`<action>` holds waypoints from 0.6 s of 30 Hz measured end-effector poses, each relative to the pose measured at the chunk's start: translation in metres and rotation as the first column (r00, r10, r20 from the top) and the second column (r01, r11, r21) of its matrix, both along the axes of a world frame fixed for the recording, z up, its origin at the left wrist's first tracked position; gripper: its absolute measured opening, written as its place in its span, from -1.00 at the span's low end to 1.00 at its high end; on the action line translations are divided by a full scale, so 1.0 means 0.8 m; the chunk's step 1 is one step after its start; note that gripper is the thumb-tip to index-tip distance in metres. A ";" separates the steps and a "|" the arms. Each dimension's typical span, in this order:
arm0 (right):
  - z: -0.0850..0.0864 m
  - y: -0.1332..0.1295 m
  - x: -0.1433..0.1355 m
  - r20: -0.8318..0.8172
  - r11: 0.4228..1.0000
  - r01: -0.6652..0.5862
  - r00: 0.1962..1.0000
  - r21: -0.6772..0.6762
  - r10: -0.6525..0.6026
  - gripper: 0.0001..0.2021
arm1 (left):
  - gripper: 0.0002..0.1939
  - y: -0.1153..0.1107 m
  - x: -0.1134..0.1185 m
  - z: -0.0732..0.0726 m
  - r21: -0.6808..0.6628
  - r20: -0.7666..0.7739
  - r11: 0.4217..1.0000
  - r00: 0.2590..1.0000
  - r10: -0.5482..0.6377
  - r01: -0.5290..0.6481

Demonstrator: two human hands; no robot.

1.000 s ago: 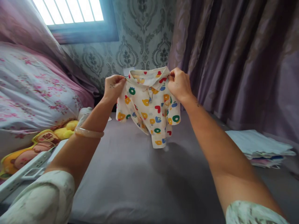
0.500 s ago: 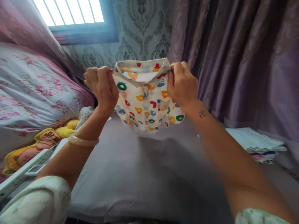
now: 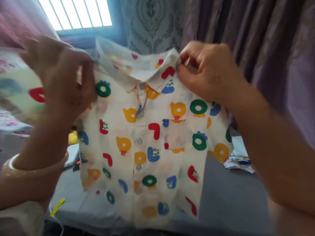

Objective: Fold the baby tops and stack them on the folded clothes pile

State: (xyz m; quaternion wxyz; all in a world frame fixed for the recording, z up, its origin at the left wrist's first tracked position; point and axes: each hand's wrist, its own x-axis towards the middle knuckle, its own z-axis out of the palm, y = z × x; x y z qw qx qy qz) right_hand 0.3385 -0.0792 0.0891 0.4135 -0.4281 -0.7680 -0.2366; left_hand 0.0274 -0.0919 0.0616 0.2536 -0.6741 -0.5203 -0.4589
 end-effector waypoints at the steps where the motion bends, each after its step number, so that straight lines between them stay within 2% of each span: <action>1: -0.008 0.014 0.000 0.003 0.998 -0.030 1.000 -0.059 0.030 -0.82 | -0.78 0.014 0.001 -0.008 0.103 -0.082 0.994 0.996 0.028 -0.020; 3: -0.037 0.046 -0.001 0.031 0.984 -0.066 0.997 -0.163 0.072 -0.86 | -0.77 0.047 0.001 -0.037 0.074 -0.201 0.997 0.980 -0.014 0.029; 5: -0.077 0.080 -0.002 0.070 0.953 -0.082 0.992 -0.293 0.107 -0.84 | -0.76 0.084 -0.001 -0.080 -0.044 -0.211 0.998 0.975 -0.063 0.055; 8: -0.153 0.128 -0.003 0.156 0.899 -0.009 0.984 -0.438 0.086 -0.80 | -0.72 0.136 -0.002 -0.164 -0.221 -0.191 0.975 0.979 -0.075 0.032; 11: -0.229 0.164 -0.006 0.255 0.855 0.087 0.965 -0.511 0.054 -0.78 | -0.72 0.178 0.000 -0.251 -0.371 -0.189 0.928 0.980 -0.059 -0.016; 13: -0.272 0.181 -0.009 0.308 0.834 0.151 0.951 -0.531 0.024 -0.77 | -0.72 0.198 0.003 -0.300 -0.440 -0.183 0.897 0.982 -0.047 -0.040; 15: -0.305 0.193 -0.013 0.352 0.816 0.196 0.936 -0.544 0.009 -0.76 | -0.71 0.213 0.006 -0.335 -0.490 -0.181 0.870 0.983 -0.039 -0.056; 18: -0.337 0.207 -0.016 0.397 0.792 0.245 0.918 -0.559 -0.004 -0.74 | -0.70 0.226 0.008 -0.365 -0.530 -0.184 0.845 0.982 -0.033 -0.071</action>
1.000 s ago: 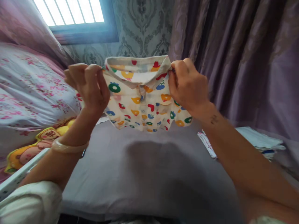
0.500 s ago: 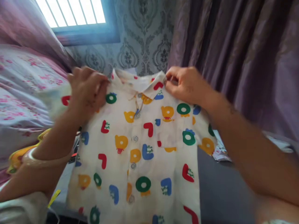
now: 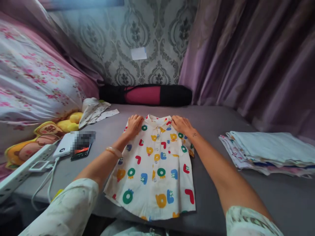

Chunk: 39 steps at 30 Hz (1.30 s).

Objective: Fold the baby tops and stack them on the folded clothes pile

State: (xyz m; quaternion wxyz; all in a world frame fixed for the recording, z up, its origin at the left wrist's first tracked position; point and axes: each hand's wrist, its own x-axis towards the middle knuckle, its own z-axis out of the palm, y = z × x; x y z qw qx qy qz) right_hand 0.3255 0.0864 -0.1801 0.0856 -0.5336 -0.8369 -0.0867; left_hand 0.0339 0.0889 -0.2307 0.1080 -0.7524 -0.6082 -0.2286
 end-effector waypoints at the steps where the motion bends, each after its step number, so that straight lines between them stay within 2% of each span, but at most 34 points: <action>1: -0.007 0.004 0.000 0.008 1.000 0.010 1.000 -0.009 -0.010 -0.74 | -0.70 0.004 0.000 -0.005 -0.006 -0.004 1.000 1.000 0.003 -0.003; 5: -0.025 0.024 -0.001 0.017 0.999 0.039 0.999 -0.024 -0.039 -0.73 | -0.67 0.022 -0.002 -0.017 0.011 -0.035 1.000 0.999 0.021 -0.021; 18: -0.061 0.107 -0.008 0.129 0.994 0.070 0.990 -0.084 -0.059 -0.66 | -0.68 0.097 -0.002 -0.045 -0.001 -0.180 0.999 0.982 0.051 -0.052; 28: -0.075 0.159 -0.014 0.184 0.998 0.001 0.983 -0.064 0.011 -0.66 | -0.67 0.133 -0.002 -0.044 -0.050 -0.274 0.997 0.961 0.041 -0.057; 32: -0.084 0.167 -0.013 0.123 0.991 0.005 0.992 -0.131 0.011 -0.67 | -0.68 0.147 -0.005 -0.049 -0.182 -0.197 0.983 0.980 0.001 -0.037; 35: -0.089 0.178 -0.011 -0.025 0.982 0.015 0.999 -0.188 -0.020 -0.72 | -0.70 0.161 -0.008 -0.047 -0.301 -0.055 0.953 0.998 0.006 -0.022; 39: -0.091 0.199 -0.014 -0.279 0.918 0.052 0.944 -0.393 -0.174 -0.71 | -0.69 0.178 -0.002 -0.034 -0.470 0.124 0.882 0.988 0.095 -0.026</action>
